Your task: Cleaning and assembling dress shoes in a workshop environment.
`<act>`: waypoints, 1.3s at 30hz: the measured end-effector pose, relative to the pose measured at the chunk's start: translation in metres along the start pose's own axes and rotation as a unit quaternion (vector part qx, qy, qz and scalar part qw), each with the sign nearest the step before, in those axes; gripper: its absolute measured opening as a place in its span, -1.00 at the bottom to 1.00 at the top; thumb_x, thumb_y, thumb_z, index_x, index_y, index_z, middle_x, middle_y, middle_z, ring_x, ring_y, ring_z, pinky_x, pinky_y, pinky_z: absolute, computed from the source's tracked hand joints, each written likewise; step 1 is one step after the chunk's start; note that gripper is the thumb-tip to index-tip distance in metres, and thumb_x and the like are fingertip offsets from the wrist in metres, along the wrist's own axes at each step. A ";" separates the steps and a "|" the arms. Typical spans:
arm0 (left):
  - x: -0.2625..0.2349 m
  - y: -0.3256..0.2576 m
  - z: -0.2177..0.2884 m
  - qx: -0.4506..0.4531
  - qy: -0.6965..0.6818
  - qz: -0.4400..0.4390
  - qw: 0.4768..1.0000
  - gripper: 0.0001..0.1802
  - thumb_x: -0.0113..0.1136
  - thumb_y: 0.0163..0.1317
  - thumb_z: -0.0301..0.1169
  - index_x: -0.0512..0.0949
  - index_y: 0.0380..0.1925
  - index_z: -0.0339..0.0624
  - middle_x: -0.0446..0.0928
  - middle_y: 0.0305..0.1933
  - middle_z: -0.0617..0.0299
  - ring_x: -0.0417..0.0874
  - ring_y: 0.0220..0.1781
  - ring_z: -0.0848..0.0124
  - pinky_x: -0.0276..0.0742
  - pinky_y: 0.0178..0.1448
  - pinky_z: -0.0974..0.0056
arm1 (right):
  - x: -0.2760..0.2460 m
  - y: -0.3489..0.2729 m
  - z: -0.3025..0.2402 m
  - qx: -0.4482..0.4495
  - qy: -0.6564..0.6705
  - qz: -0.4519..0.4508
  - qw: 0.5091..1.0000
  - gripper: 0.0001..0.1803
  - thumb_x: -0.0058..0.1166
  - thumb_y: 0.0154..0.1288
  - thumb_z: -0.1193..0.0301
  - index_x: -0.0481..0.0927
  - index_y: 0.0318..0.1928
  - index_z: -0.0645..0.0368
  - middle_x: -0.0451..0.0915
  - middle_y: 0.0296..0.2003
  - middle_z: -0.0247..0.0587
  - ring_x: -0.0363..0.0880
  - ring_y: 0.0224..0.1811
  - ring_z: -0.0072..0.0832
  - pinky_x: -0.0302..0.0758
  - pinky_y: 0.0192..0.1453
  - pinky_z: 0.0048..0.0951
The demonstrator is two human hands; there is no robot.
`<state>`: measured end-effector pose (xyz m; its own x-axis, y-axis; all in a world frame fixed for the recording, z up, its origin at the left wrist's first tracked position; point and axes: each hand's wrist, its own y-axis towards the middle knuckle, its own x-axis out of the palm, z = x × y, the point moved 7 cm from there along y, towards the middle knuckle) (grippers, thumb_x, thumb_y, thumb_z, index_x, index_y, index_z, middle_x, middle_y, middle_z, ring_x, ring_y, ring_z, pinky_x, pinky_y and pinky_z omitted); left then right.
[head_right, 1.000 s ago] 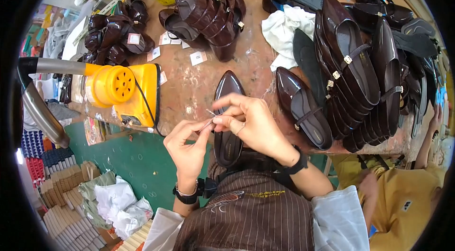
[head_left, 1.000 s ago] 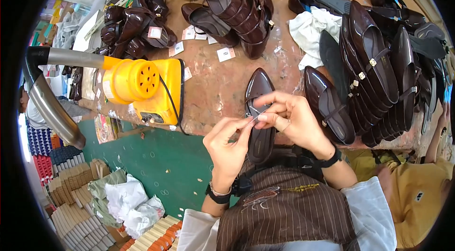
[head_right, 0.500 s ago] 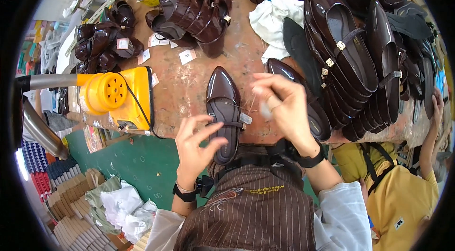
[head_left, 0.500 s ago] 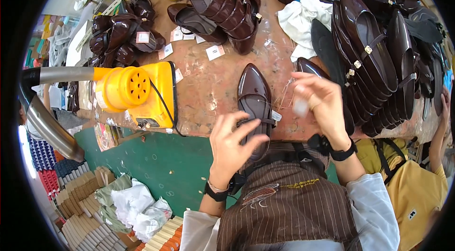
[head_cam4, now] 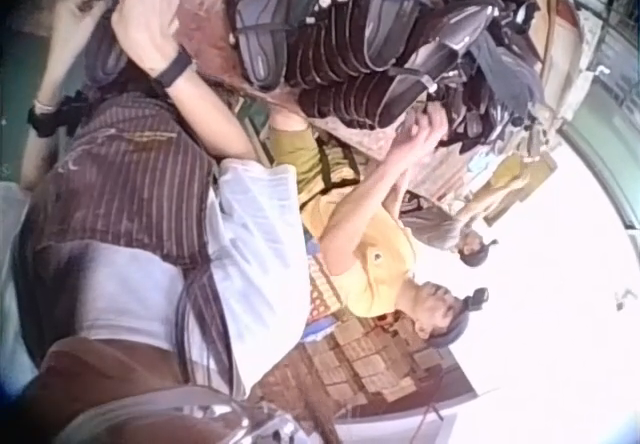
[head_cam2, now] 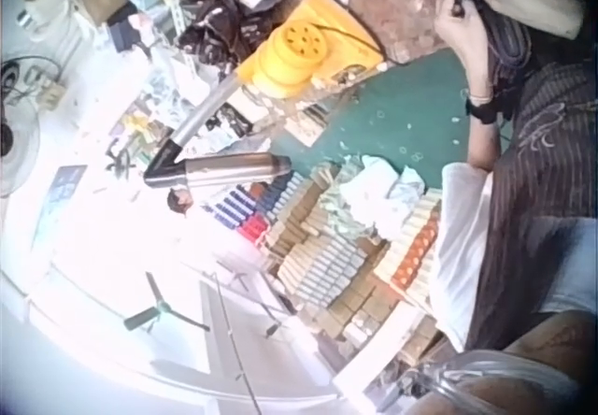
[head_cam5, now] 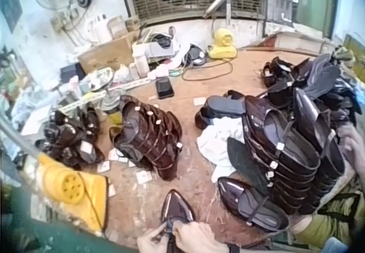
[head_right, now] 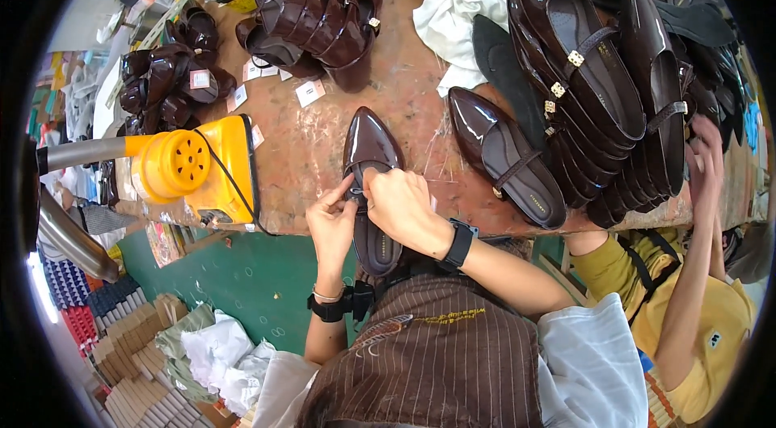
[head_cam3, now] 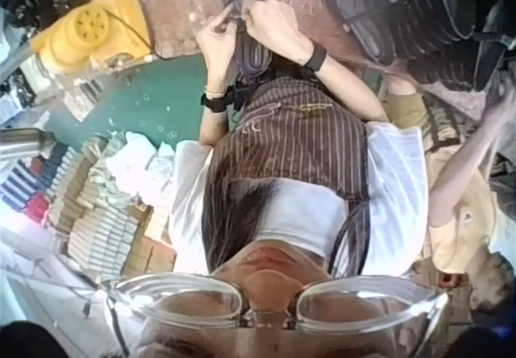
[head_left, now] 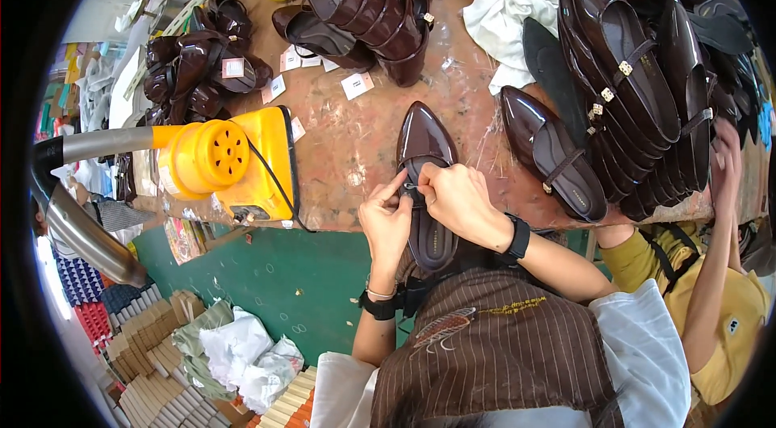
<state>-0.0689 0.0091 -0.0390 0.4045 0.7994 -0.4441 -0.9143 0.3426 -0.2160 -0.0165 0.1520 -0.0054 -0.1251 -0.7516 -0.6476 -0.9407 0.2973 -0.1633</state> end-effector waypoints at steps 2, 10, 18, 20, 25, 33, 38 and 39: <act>0.000 0.000 -0.005 -0.025 -0.034 0.001 0.999 -0.52 0.16 0.03 -0.68 0.66 0.01 -0.17 0.44 -0.50 0.32 0.37 -0.52 0.67 0.32 -0.44 0.48 | 0.000 0.002 -0.001 -0.008 -0.006 0.009 1.000 -0.93 0.11 0.02 0.54 0.59 -0.41 0.21 0.60 -0.56 0.14 0.64 -0.45 0.05 0.54 -0.33 -0.02; -0.003 -0.002 0.011 0.045 0.024 0.027 0.998 -0.67 0.24 0.15 -0.62 0.69 -0.05 -0.19 0.55 -0.48 0.17 0.44 -0.56 0.59 0.40 -0.42 0.41 | 0.010 0.006 0.005 0.000 -0.012 0.012 1.000 -0.96 0.12 0.16 0.48 0.61 -0.39 0.15 0.61 -0.56 0.03 0.63 -0.46 0.00 0.50 -0.36 -0.05; -0.007 -0.002 0.024 0.079 0.085 0.025 0.993 -0.91 0.22 0.24 -0.54 0.63 -0.28 -0.33 0.67 -0.43 0.02 0.67 -0.47 0.38 0.53 -0.34 0.30 | 0.002 0.003 0.002 0.004 0.014 0.048 0.999 -0.90 0.16 0.22 0.37 0.67 -0.36 0.09 0.63 -0.50 -0.05 0.63 -0.44 -0.03 0.50 -0.37 -0.08; -0.008 -0.004 0.030 0.105 0.128 0.024 0.986 -0.92 0.18 0.26 -0.56 0.57 -0.27 -0.34 0.65 -0.43 -0.04 0.69 -0.45 0.23 0.53 -0.35 0.23 | 0.000 0.001 -0.007 -0.010 -0.047 0.032 0.998 -0.89 0.15 0.22 0.37 0.69 -0.36 0.07 0.65 -0.45 -0.08 0.63 -0.43 -0.03 0.51 -0.37 -0.08; -0.008 -0.009 0.039 0.128 0.190 0.017 0.973 -0.90 0.09 0.29 -0.57 0.40 -0.22 -0.23 0.56 -0.48 -0.19 0.62 -0.41 -0.16 0.46 -0.39 -0.07 | -0.039 -0.006 -0.027 -0.090 -0.067 0.097 0.989 -0.94 0.27 0.08 0.44 0.69 -0.39 0.11 0.66 -0.47 -0.21 0.59 -0.47 -0.20 0.52 -0.32 -0.27; -0.018 -0.004 0.034 0.121 0.080 0.058 0.988 -0.91 0.13 0.32 -0.51 0.47 -0.24 -0.31 0.65 -0.33 -0.09 0.66 -0.42 0.16 0.48 -0.42 0.21 | -0.035 0.001 0.000 0.102 0.456 -0.246 0.849 -0.79 0.16 0.35 0.49 0.65 -0.08 0.36 0.68 -0.22 -0.27 0.60 -0.18 -0.63 0.50 -0.06 -0.55; -0.013 0.004 0.008 -0.030 -0.215 0.036 0.976 -0.89 0.11 0.38 -0.48 0.53 -0.19 -0.30 0.69 -0.19 0.14 0.60 -0.33 0.52 0.45 -0.36 0.46 | -0.025 0.003 -0.001 0.065 0.440 -0.210 0.870 -0.81 0.09 0.34 0.61 0.65 -0.07 0.33 0.71 -0.26 -0.24 0.63 -0.19 -0.63 0.52 -0.11 -0.56; -0.012 0.004 0.007 -0.038 -0.266 0.033 0.963 -0.89 0.10 0.39 -0.47 0.54 -0.18 -0.28 0.68 -0.17 0.12 0.58 -0.36 0.55 0.44 -0.37 0.49 | -0.022 0.004 -0.001 0.061 0.413 -0.193 0.888 -0.81 0.10 0.33 0.61 0.65 -0.07 0.32 0.71 -0.29 -0.23 0.64 -0.21 -0.63 0.53 -0.13 -0.55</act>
<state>-0.0780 0.0045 -0.0282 0.2590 0.9649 0.0436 -0.9255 0.2609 -0.2744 -0.0180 0.1689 0.0093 -0.0363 -0.9717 0.2333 -0.9287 -0.0534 -0.3669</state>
